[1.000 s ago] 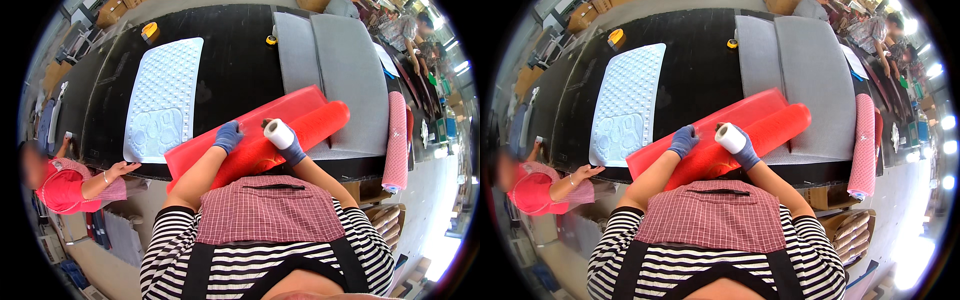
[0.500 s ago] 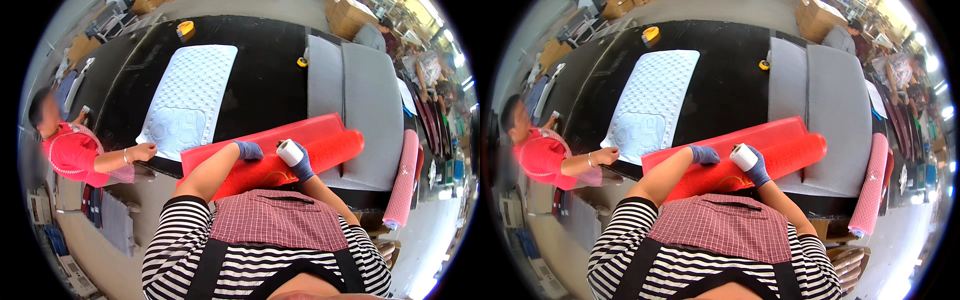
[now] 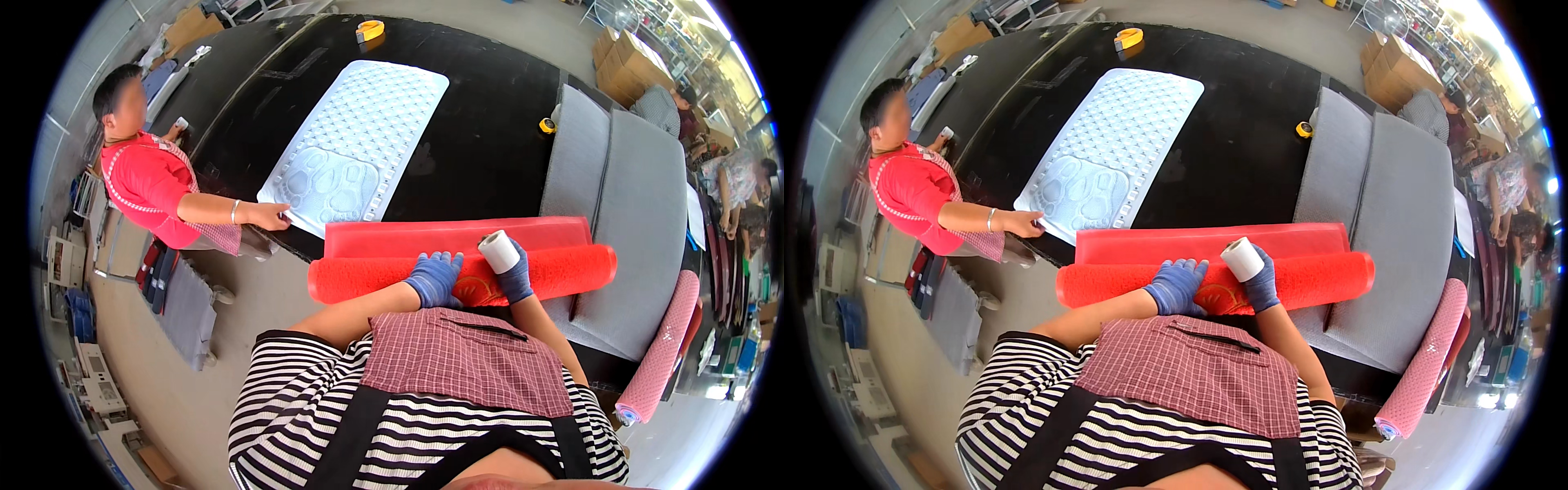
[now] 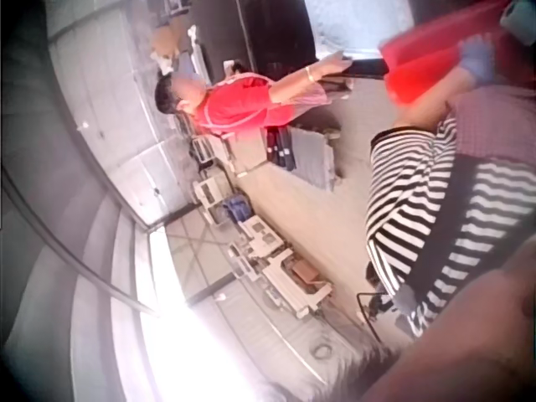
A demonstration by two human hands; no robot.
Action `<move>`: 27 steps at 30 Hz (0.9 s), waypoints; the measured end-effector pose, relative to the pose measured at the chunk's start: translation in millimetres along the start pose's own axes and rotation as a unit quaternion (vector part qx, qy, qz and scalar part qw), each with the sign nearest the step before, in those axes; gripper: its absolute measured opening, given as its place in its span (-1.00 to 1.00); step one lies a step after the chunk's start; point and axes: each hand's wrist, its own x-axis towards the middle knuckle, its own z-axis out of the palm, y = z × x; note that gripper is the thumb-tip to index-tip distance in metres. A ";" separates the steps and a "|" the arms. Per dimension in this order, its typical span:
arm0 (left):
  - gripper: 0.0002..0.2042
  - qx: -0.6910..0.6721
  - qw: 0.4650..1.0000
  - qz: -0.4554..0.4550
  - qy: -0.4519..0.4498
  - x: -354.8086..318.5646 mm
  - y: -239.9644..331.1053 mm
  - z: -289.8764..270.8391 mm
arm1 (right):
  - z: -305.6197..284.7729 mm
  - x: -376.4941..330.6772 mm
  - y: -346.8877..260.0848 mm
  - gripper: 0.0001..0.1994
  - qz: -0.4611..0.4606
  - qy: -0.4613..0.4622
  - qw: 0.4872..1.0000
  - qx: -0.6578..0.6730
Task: The person rolls up several textured mats and secures each one with adhesive tape.
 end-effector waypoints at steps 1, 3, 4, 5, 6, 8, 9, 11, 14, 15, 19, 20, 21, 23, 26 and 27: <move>0.09 0.000 1.000 0.001 0.000 0.7 0.5 -0.7 | 0.0 -0.5 -1.5 -0.74 0.000 0.001 1.000 -0.001; 0.07 0.010 1.000 -0.006 0.000 2.2 1.7 0.8 | 0.3 -2.3 -3.9 -0.75 -0.045 -0.002 0.993 -0.105; 0.07 0.005 1.000 0.005 -0.007 2.1 3.2 4.4 | -0.3 -6.0 -4.3 -0.75 -0.039 0.009 0.993 -0.111; 0.07 0.010 1.000 0.001 0.008 1.2 1.8 7.1 | 0.4 -6.6 -3.8 -0.74 -0.044 0.006 0.993 -0.105; 0.06 0.019 0.999 -0.008 0.025 0.8 -2.3 5.8 | -0.1 -1.9 -2.1 -0.74 -0.055 -0.002 0.994 -0.095; 0.05 0.012 1.000 -0.003 0.022 2.1 0.1 10.5 | -6.1 -7.0 -2.0 -0.72 -0.055 -0.006 0.984 -0.169; 0.05 0.013 1.000 -0.007 0.019 0.5 -0.4 6.9 | -3.0 -6.1 -1.4 -0.71 -0.054 0.004 0.988 -0.143; 0.02 0.016 0.999 -0.004 0.032 -2.0 -0.1 5.8 | -1.7 -6.3 1.6 -0.71 -0.060 0.011 0.990 -0.125; -0.02 0.017 0.999 0.010 0.032 -2.9 -1.0 1.4 | -1.8 -5.5 -4.0 -0.71 -0.058 0.011 0.982 -0.181; -0.08 0.015 0.998 0.021 0.050 -3.3 -2.2 1.7 | -2.4 -5.9 -4.5 -0.71 -0.059 0.005 0.982 -0.181; -0.20 -0.029 0.999 0.032 0.022 5.1 -13.7 -8.6 | -1.6 -2.4 -8.6 -0.70 -0.065 -0.007 0.981 -0.181; -0.20 -0.029 0.999 0.033 0.025 13.0 -20.2 -10.2 | -1.9 -1.8 -11.2 -0.68 -0.076 -0.014 0.977 -0.199; -0.22 -0.068 0.997 0.041 -0.006 24.8 -30.3 -9.6 | 0.2 -2.9 -16.7 -0.68 -0.079 -0.017 0.976 -0.202; -0.27 -0.153 0.984 0.054 -0.067 46.5 -53.8 -15.6 | 11.4 -9.1 -34.8 -0.64 -0.053 -0.058 0.993 -0.090; -0.28 -0.247 0.960 0.074 -0.114 76.2 -92.5 -18.6 | 27.3 -20.9 -52.8 -0.57 -0.045 -0.077 0.993 -0.072; -0.29 -0.241 0.966 0.039 -0.085 89.9 -106.2 -5.5 | 21.5 -22.2 -38.3 -0.55 -0.074 -0.064 0.989 -0.115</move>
